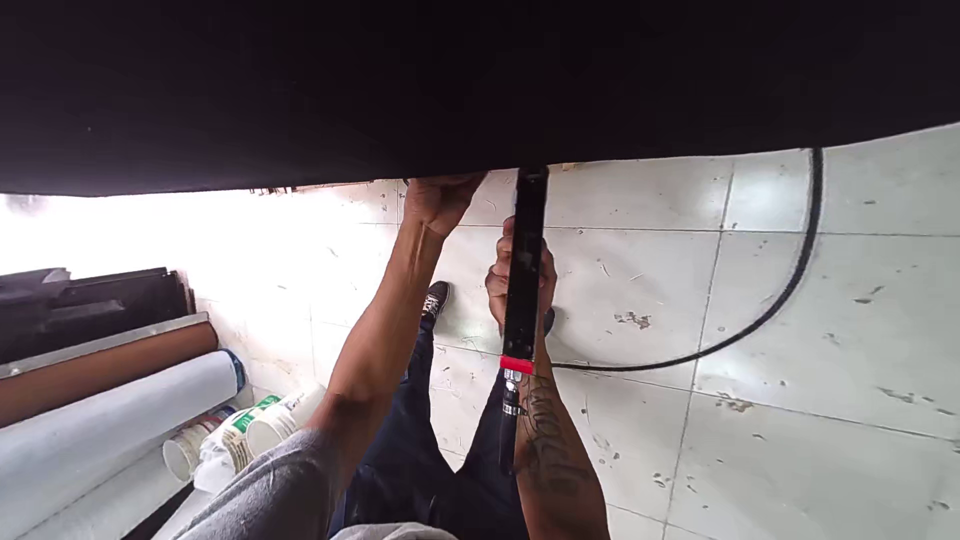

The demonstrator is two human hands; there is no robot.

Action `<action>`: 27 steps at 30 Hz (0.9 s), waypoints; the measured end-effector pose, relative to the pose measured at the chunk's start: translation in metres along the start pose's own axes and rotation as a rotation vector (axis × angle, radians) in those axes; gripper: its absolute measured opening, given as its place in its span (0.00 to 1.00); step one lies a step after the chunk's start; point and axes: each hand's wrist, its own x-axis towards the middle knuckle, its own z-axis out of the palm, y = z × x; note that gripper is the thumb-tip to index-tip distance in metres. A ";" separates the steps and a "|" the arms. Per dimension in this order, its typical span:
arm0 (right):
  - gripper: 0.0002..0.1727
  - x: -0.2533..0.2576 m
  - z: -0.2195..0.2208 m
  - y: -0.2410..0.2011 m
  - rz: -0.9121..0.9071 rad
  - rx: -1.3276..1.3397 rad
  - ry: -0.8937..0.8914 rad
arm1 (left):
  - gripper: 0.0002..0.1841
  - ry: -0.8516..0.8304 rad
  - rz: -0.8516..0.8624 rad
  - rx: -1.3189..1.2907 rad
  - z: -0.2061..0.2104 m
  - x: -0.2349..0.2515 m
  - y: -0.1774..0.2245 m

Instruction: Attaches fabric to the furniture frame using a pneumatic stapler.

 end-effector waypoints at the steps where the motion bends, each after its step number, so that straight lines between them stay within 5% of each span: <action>1: 0.19 0.000 -0.004 -0.002 -0.007 -0.020 -0.007 | 0.10 0.078 0.023 -0.056 -0.001 0.001 0.005; 3: 0.18 -0.002 -0.009 -0.002 -0.020 -0.031 0.001 | 0.05 0.158 0.053 -0.078 -0.001 0.007 0.004; 8: 0.18 0.007 -0.015 0.007 -0.017 -0.036 0.010 | 0.01 0.051 0.059 -0.014 -0.007 0.019 0.009; 14: 0.19 0.025 -0.022 0.053 0.024 -0.076 0.086 | 0.12 -0.002 0.132 0.231 -0.014 0.022 0.022; 20: 0.20 0.038 -0.039 0.082 0.060 -0.041 0.071 | 0.17 -0.051 -0.041 0.492 -0.023 0.017 0.056; 23: 0.18 0.038 -0.043 0.083 0.045 -0.038 0.076 | 0.13 -0.094 -0.039 0.279 -0.046 0.005 0.072; 27: 0.17 0.038 -0.045 0.079 0.051 -0.039 0.097 | 0.12 0.092 0.041 -0.051 -0.048 -0.003 0.077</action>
